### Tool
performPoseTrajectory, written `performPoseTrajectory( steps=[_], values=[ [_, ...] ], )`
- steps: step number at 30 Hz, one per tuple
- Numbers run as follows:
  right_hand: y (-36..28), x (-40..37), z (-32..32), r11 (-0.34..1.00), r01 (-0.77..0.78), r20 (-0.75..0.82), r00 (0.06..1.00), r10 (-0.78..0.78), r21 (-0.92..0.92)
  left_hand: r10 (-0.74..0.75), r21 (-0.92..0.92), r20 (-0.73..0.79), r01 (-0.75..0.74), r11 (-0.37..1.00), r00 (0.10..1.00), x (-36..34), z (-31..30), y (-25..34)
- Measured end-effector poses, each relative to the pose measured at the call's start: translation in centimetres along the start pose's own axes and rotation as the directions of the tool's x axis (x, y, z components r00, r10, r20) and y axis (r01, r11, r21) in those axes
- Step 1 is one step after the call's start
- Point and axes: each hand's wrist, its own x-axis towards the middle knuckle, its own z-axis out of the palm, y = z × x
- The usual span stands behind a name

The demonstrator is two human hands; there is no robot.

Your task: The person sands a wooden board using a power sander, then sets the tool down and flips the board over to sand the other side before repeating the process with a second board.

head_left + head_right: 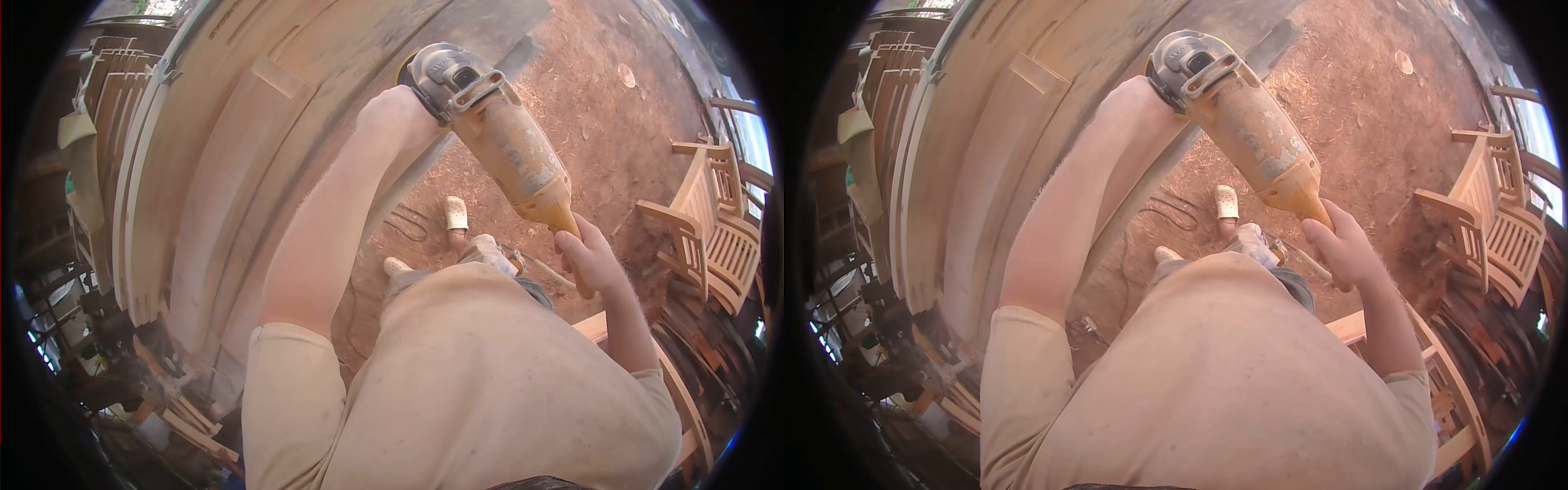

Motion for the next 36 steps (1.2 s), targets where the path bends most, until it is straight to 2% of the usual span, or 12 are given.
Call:
performPoseTrajectory(
  steps=[8, 10, 13, 16, 18, 22, 24, 26, 30, 32, 35, 36],
  values=[
    [0.5, 0.7, 4.2, 0.978, 0.034, -0.068, 0.997, -0.02, 0.207, 0.019, 0.124, 0.052, -0.025, 0.992, 0.998, 2.3, -3.4, 2.2],
    [0.8, 0.8, 5.6, 0.978, 0.035, -0.06, 0.998, -0.023, 0.208, -0.011, 0.145, -0.072, 0.021, 0.989, 0.997, 2.2, -3.0, 1.8],
    [1.1, 0.2, 6.8, 0.987, 0.011, 0.016, 1.0, -0.013, 0.163, -0.054, 0.114, -0.094, 0.065, 0.991, 0.994, 0.4, -2.0, -0.8],
    [1.0, -1.1, 8.8, 0.997, -0.018, 0.12, 0.993, 0.009, 0.077, 0.01, 0.024, -0.038, -0.009, 1.0, 0.999, -5.6, -1.4, -4.9],
    [0.9, -2.0, 10.4, 1.0, -0.018, 0.171, 0.985, 0.015, 0.012, -0.082, 0.025, 0.067, 0.081, 0.996, 0.994, -8.3, -0.2, -7.5],
    [0.9, -3.7, 15.1, 0.988, -0.049, 0.271, 0.959, 0.088, -0.148, -0.222, -0.057, 0.054, 0.225, 0.973, 0.973, -14.8, 5.0, -15.3],
    [1.0, -3.9, 17.5, 0.951, 0.06, 0.372, 0.926, 0.059, -0.302, -0.306, -0.064, 0.104, 0.313, 0.947, 0.946, -18.8, 6.3, -18.4],
    [0.7, -4.0, 19.9, 0.937, 0.113, 0.408, 0.913, 0.034, -0.331, -0.384, -0.094, 0.108, 0.394, 0.914, 0.917, -23.1, 8.4, -21.6],
    [0.9, -3.0, 24.2, 0.907, 0.17, 0.542, 0.837, 0.074, -0.386, -0.426, -0.26, 0.031, 0.419, 0.87, 0.904, -32.0, 11.7, -25.7],
    [-0.5, -2.6, 26.5, 0.906, 0.196, 0.668, 0.735, 0.117, -0.374, -0.516, -0.287, -0.015, 0.491, 0.823, 0.857, -35.7, 14.9, -29.1],
    [-0.3, -1.8, 30.3, 0.879, 0.286, 0.704, 0.706, 0.076, -0.382, -0.438, -0.23, -0.072, 0.412, 0.882, 0.896, -39.8, 16.5, -31.4],
    [-0.2, -1.6, 31.1, 0.853, 0.336, 0.721, 0.69, 0.066, -0.399, -0.46, -0.297, -0.078, 0.42, 0.857, 0.884, -40.8, 16.8, -31.8]
  ],
)
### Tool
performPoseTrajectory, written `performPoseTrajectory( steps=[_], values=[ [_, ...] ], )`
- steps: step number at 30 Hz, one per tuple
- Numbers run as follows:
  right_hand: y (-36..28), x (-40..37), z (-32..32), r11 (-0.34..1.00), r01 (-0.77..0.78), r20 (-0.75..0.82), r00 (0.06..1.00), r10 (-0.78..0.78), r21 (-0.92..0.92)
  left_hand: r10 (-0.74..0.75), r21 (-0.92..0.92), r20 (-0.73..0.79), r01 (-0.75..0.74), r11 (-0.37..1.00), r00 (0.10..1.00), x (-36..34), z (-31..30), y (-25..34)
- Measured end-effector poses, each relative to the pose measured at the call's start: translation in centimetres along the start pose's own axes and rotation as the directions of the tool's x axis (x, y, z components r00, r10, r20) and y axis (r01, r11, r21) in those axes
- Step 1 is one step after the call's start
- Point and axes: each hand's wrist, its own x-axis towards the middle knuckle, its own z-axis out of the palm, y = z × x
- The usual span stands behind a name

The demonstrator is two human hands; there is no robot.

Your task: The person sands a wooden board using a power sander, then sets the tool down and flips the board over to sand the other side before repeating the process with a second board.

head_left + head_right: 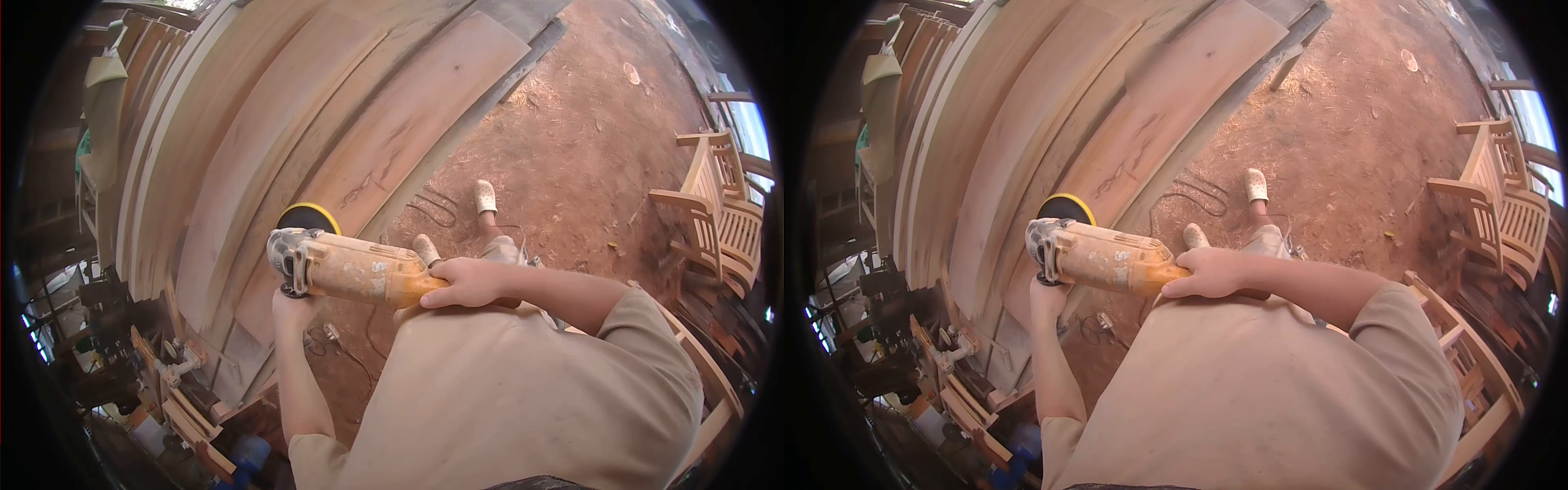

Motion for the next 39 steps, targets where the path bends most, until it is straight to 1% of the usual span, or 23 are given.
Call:
performPoseTrajectory(
  steps=[1, 4, 7, 8, 10, 11, 12, 14, 16, 18, 19, 21, 22, 24, 25, 27, 28, 30, 31, 32, 34, 35, 39],
  values=[
    [0.2, 0.4, 0.2, 1.0, -0.002, -0.013, 1.0, 0.002, 0.003, -0.023, -0.067, -0.011, 0.022, 0.998, 1.0, -0.1, 0.0, 0.1],
    [0.1, 0.3, 0.6, 0.998, 0.058, -0.047, 0.997, -0.06, -0.024, -0.007, -0.136, -0.065, -0.002, 0.991, 0.998, -0.5, -0.4, 1.3],
    [-0.4, -1.2, -0.4, 0.999, 0.002, -0.084, 0.996, -0.005, -0.038, 0.0, -0.163, -0.057, -0.01, 0.987, 0.998, 0.9, -0.2, 2.1],
    [0.5, -1.9, -1.1, 0.999, -0.038, -0.095, 0.995, 0.038, 0.007, 0.002, -0.156, -0.053, -0.011, 0.988, 0.999, 1.6, 0.0, 3.3],
    [1.5, -3.7, -2.3, 0.995, -0.077, -0.111, 0.99, 0.083, 0.057, -0.038, -0.06, -0.023, 0.037, 0.998, 0.999, 3.5, 0.2, 6.5],
    [1.8, -5.1, -2.9, 0.99, -0.101, -0.152, 0.982, 0.116, 0.102, 0.006, 0.019, 0.005, -0.006, 1.0, 1.0, 4.7, 0.4, 7.9],
    [2.2, -6.3, -3.5, 0.981, -0.125, -0.189, 0.97, 0.152, 0.15, 0.009, 0.023, 0.012, -0.009, 1.0, 1.0, 5.7, 0.4, 9.8],
    [3.3, -7.9, -4.8, 0.971, -0.163, -0.211, 0.957, 0.198, 0.174, 0.023, 0.126, 0.12, -0.038, 0.991, 0.993, 7.5, -0.5, 14.1],
    [3.8, -9.2, -5.5, 0.961, -0.194, -0.231, 0.944, 0.237, 0.195, 0.026, 0.138, 0.155, -0.048, 0.989, 0.988, 8.9, -1.2, 17.0],
    [4.4, -10.4, -6.4, 0.955, -0.112, -0.329, 0.922, 0.203, 0.273, 0.032, 0.139, 0.186, -0.058, 0.989, 0.982, 10.1, -2.2, 20.9],
    [4.8, -11.2, -7.3, 0.952, -0.108, -0.322, 0.925, 0.202, 0.288, 0.036, 0.173, 0.196, -0.071, 0.982, 0.98, 11.0, -2.2, 23.1],
    [5.2, -12.6, -8.6, 0.917, -0.129, -0.377, 0.883, 0.279, 0.377, 0.05, 0.189, 0.218, -0.092, 0.978, 0.975, 12.8, -2.4, 27.0],
    [5.9, -13.0, -8.8, 0.912, -0.128, -0.37, 0.885, 0.282, 0.389, 0.072, 0.19, 0.231, -0.118, 0.975, 0.97, 13.6, -2.6, 28.8],
    [7.6, -14.0, -9.4, 0.891, -0.065, -0.457, 0.84, 0.292, 0.45, 0.072, 0.223, 0.261, -0.133, 0.966, 0.963, 15.3, -2.5, 32.7],
    [8.2, -14.5, -9.7, 0.886, -0.063, -0.456, 0.84, 0.296, 0.459, 0.078, 0.245, 0.28, -0.149, 0.958, 0.957, 16.0, -2.5, 34.5],
    [9.0, -15.2, -10.5, 0.864, 0.085, -0.562, 0.789, 0.246, 0.497, 0.12, 0.248, 0.282, -0.193, 0.949, 0.952, 16.9, -2.8, 37.8],
    [8.9, -15.8, -11.1, 0.859, 0.09, -0.565, 0.787, 0.248, 0.503, 0.16, 0.243, 0.279, -0.231, 0.942, 0.947, 17.4, -2.7, 39.3],
    [8.5, -17.0, -12.7, 0.787, 0.078, -0.526, 0.783, 0.332, 0.612, 0.195, 0.254, 0.288, -0.271, 0.929, 0.938, 18.9, -2.3, 41.8],
    [9.1, -17.1, -13.1, 0.823, 0.038, -0.562, 0.748, 0.352, 0.566, 0.227, 0.254, 0.296, -0.305, 0.918, 0.928, 19.7, -2.1, 43.0],
    [9.4, -17.3, -13.6, 0.819, 0.048, -0.566, 0.746, 0.351, 0.571, 0.231, 0.264, 0.296, -0.312, 0.913, 0.927, 20.7, -1.6, 44.0],
    [9.7, -17.9, -14.6, 0.804, 0.078, -0.584, 0.729, 0.358, 0.59, 0.384, 0.262, 0.292, -0.46, 0.849, 0.876, 22.6, -0.7, 45.9],
    [10.2, -17.6, -14.4, 0.815, 0.169, -0.675, 0.664, 0.321, 0.555, 0.389, 0.269, 0.295, -0.466, 0.843, 0.873, 23.4, -0.4, 46.9],
    [10.5, -17.7, -15.6, 0.799, 0.204, -0.692, 0.644, 0.326, 0.566, 0.471, 0.358, 0.328, -0.569, 0.741, 0.819, 25.4, -0.6, 51.2]
  ],
)
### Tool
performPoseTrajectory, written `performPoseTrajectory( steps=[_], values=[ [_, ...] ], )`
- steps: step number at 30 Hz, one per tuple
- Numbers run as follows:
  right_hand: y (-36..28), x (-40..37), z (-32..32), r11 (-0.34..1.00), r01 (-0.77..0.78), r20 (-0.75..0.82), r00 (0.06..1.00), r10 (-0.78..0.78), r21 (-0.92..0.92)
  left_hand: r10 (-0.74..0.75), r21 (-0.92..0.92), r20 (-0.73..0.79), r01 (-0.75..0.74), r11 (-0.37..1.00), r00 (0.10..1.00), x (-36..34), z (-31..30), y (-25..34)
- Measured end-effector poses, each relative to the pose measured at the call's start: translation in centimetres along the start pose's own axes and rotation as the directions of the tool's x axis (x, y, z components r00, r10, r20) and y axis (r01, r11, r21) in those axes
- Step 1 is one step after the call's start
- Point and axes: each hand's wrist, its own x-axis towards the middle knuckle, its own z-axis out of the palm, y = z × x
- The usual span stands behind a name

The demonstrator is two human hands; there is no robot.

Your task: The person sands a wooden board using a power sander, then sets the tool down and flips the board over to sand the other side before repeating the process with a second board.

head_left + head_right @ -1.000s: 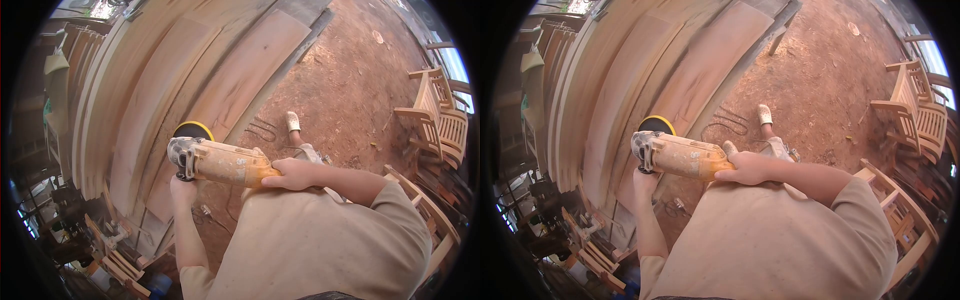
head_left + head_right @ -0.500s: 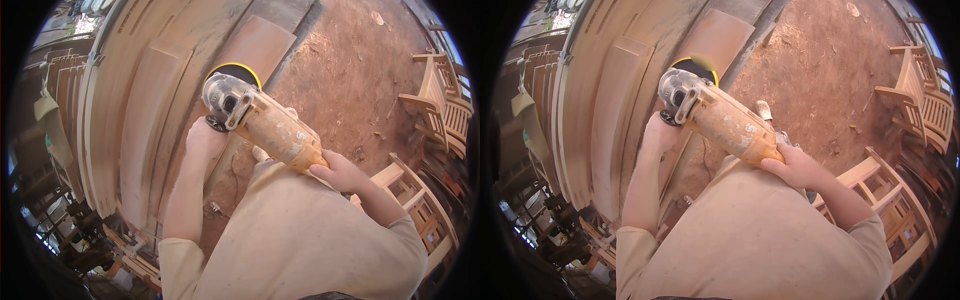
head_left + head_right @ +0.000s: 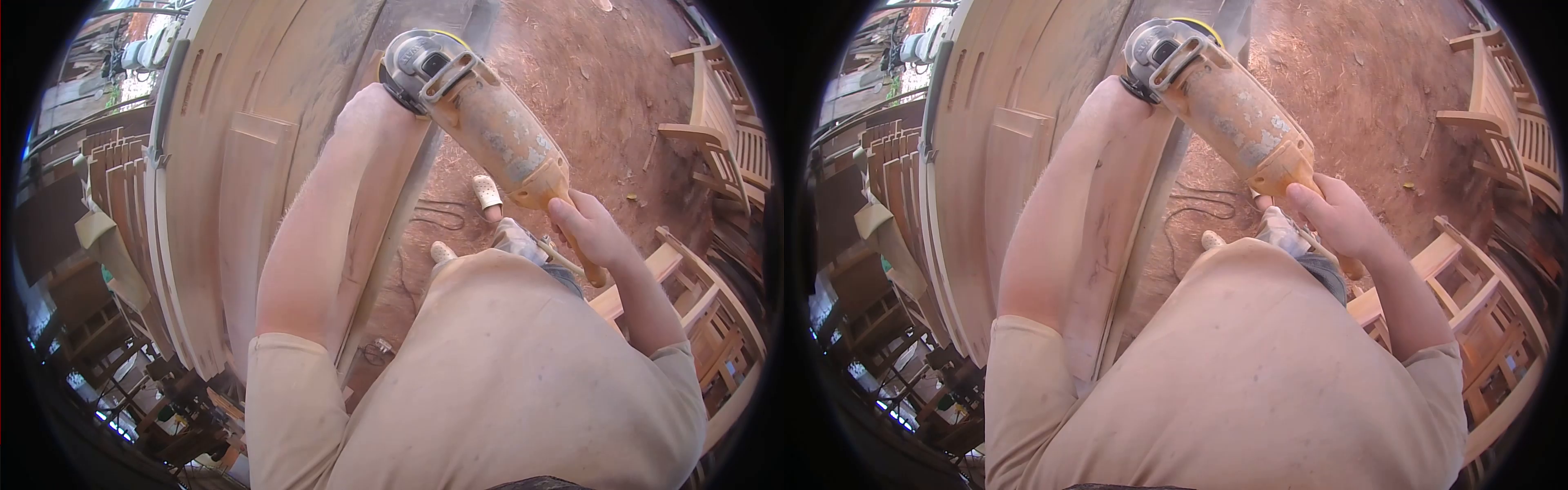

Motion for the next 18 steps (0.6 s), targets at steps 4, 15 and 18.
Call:
performPoseTrajectory(
  steps=[4, 15, 18],
  values=[
    [1.2, 0.6, 0.9, 0.998, -0.014, 0.035, 0.999, 0.012, 0.055, -0.008, 0.031, -0.006, 0.009, 0.999, 1.0, -0.6, -0.9, 0.4],
    [-0.3, -0.5, 5.3, 0.922, -0.058, 0.396, 0.891, 0.221, -0.383, -0.354, -0.243, 0.045, 0.354, 0.903, 0.934, -19.6, 10.4, -10.0],
    [0.1, -1.1, 5.1, 0.948, -0.014, 0.484, 0.857, 0.176, -0.319, -0.403, -0.327, 0.051, 0.396, 0.858, 0.914, -21.6, 11.1, -9.1]
  ],
)
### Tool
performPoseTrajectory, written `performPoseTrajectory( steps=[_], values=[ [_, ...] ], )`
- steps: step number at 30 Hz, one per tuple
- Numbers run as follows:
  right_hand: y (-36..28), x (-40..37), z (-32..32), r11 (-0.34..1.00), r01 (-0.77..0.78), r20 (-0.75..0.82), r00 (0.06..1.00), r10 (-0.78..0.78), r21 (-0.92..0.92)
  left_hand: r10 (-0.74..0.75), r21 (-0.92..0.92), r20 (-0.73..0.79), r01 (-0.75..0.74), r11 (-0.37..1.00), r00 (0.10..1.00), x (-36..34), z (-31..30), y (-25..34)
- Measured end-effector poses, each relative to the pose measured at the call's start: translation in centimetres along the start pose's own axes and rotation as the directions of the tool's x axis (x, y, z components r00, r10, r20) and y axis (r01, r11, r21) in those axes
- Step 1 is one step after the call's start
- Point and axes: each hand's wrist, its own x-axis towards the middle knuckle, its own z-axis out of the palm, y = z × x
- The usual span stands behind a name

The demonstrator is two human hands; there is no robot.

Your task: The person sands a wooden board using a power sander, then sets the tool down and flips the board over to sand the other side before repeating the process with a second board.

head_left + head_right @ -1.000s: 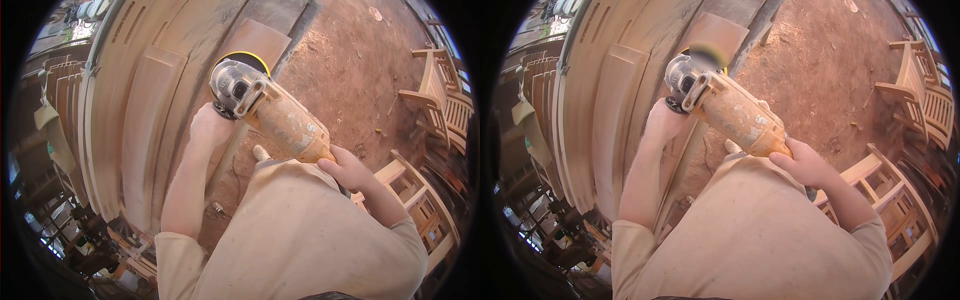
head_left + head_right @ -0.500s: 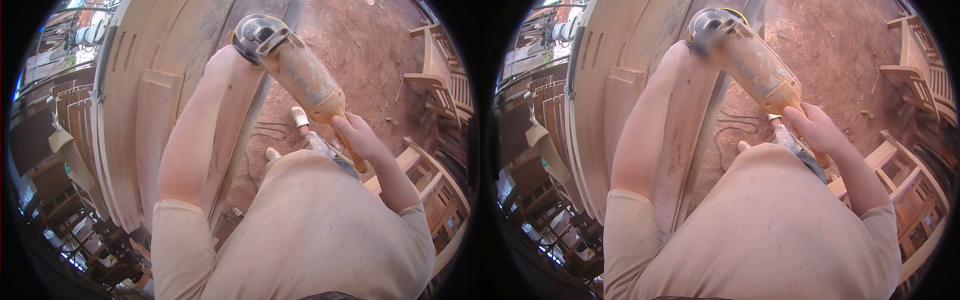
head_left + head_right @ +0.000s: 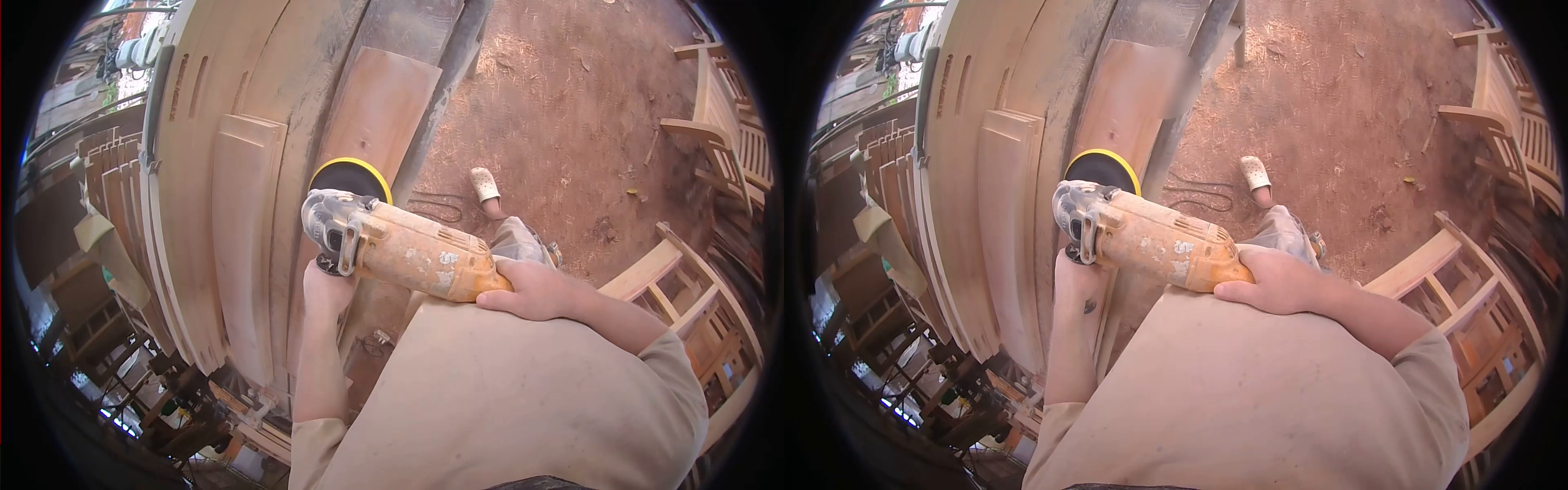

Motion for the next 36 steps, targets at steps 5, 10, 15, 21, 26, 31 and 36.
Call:
performPoseTrajectory(
  steps=[5, 10, 15, 21, 26, 31, 36],
  values=[
    [2.2, -2.8, -0.4, 0.99, 0.089, -0.143, 0.987, -0.073, 0.107, -0.083, 0.086, 0.027, 0.08, 0.993, 0.996, 2.1, -1.0, 7.5],
    [6.2, -4.2, -1.0, 0.921, 0.146, -0.332, 0.943, -0.018, 0.363, 0.064, 0.211, 0.143, -0.093, 0.973, 0.988, 4.9, -2.6, 16.0],
    [7.0, -4.4, -3.9, 0.896, 0.158, -0.388, 0.922, 0.017, 0.414, 0.173, 0.254, 0.112, -0.196, 0.947, 0.979, 8.7, -3.5, 21.5],
    [5.8, -3.2, -5.6, 0.891, 0.071, -0.315, 0.946, 0.083, 0.448, 0.229, 0.254, 0.096, -0.247, 0.935, 0.969, 11.0, -4.7, 22.6],
    [4.8, -3.0, -4.2, 0.964, 0.037, -0.224, 0.974, 0.024, 0.264, 0.123, 0.249, 0.082, -0.14, 0.958, 0.989, 6.6, -3.1, 15.3],
    [2.8, -3.2, -4.0, 0.99, -0.056, -0.092, 0.993, 0.068, 0.128, 0.055, 0.166, 0.033, -0.06, 0.984, 0.998, 4.0, -2.2, 11.9],
    [5.6, -2.2, -3.1, 0.928, 0.112, -0.286, 0.958, -0.006, 0.355, 0.155, 0.282, 0.076, -0.17, 0.944, 0.985, 8.3, -4.1, 16.6]
  ],
)
